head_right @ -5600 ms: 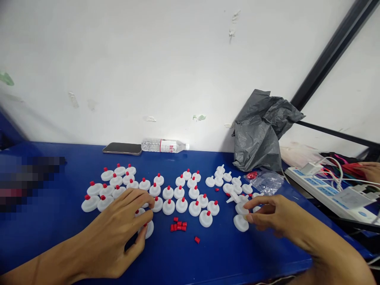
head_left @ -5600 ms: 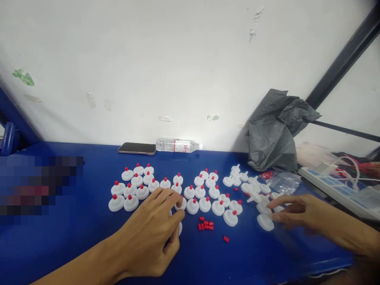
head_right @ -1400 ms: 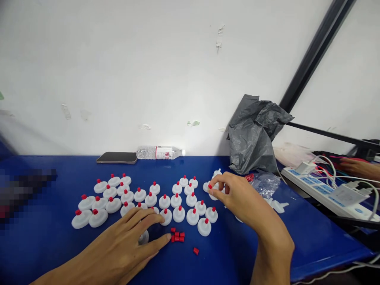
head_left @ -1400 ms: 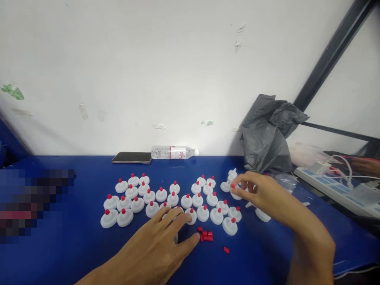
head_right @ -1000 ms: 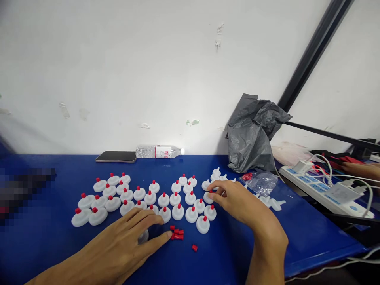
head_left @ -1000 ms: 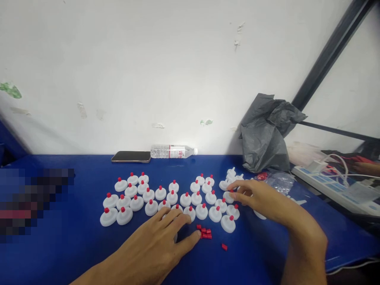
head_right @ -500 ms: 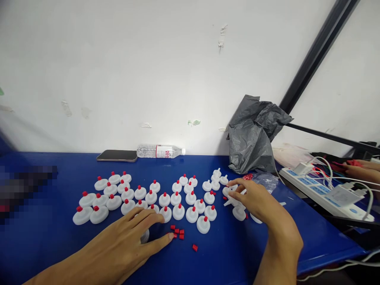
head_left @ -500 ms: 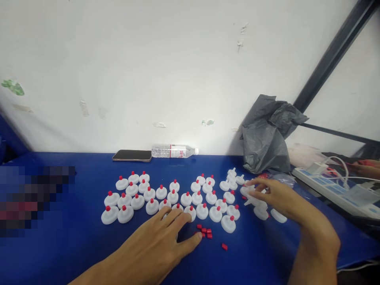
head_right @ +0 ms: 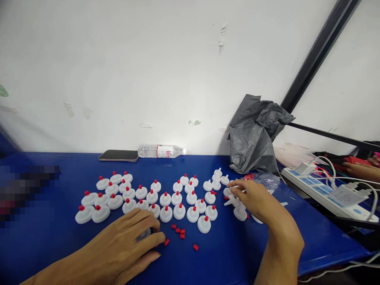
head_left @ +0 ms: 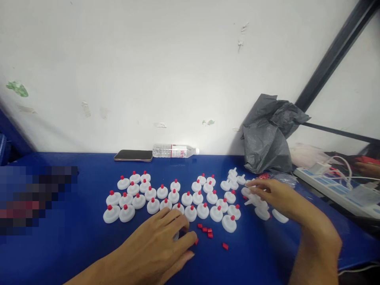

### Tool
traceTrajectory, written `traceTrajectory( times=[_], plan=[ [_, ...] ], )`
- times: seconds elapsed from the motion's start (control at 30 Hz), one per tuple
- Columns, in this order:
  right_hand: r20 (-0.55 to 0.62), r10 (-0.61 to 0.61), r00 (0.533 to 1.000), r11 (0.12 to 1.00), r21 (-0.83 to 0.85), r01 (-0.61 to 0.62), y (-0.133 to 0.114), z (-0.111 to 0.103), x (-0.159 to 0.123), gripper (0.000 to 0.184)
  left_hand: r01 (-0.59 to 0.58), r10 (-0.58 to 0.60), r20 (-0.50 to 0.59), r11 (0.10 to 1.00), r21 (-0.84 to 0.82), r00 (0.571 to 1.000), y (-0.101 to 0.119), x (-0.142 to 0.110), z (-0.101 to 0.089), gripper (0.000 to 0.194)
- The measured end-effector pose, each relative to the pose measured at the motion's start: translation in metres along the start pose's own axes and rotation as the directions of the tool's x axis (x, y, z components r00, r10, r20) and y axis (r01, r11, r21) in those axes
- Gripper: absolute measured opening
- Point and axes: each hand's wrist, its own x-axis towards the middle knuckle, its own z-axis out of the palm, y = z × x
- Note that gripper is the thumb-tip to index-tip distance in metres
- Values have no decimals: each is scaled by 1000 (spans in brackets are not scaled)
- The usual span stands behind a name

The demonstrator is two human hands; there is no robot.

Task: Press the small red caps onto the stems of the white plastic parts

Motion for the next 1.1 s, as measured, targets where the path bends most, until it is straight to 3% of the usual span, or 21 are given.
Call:
traceTrajectory(
  times=[0.13,0.3,0.5,0.6,0.77,1.0,1.1],
  plan=[
    [7,2,1000,999,54,-2,2,0,1,39,-72,70,35,995,64,997,0,1,-1,35],
    [-39,36,999,996,80,-33,-2,-4,1,34,-137,136,13,988,70,991,-5,-1,3,29],
    [-182,77,980,992,110,-57,-17,-12,-3,30,-115,115,9,992,60,993,-8,-2,7,31],
    [-289,51,956,992,127,-14,-27,-15,-7,29,-33,32,29,999,18,999,-5,-3,0,22],
    [-343,26,939,985,170,35,-39,-17,-11,35,102,-94,83,990,-96,992,-3,-5,-11,12],
    [-378,5,926,982,176,67,-36,-17,-12,37,9,-5,75,999,-50,997,-8,-5,-6,6],
    [-391,6,920,975,207,82,-36,-16,-13,36,11,-7,44,994,-109,999,-9,-4,-7,2]
  ],
)
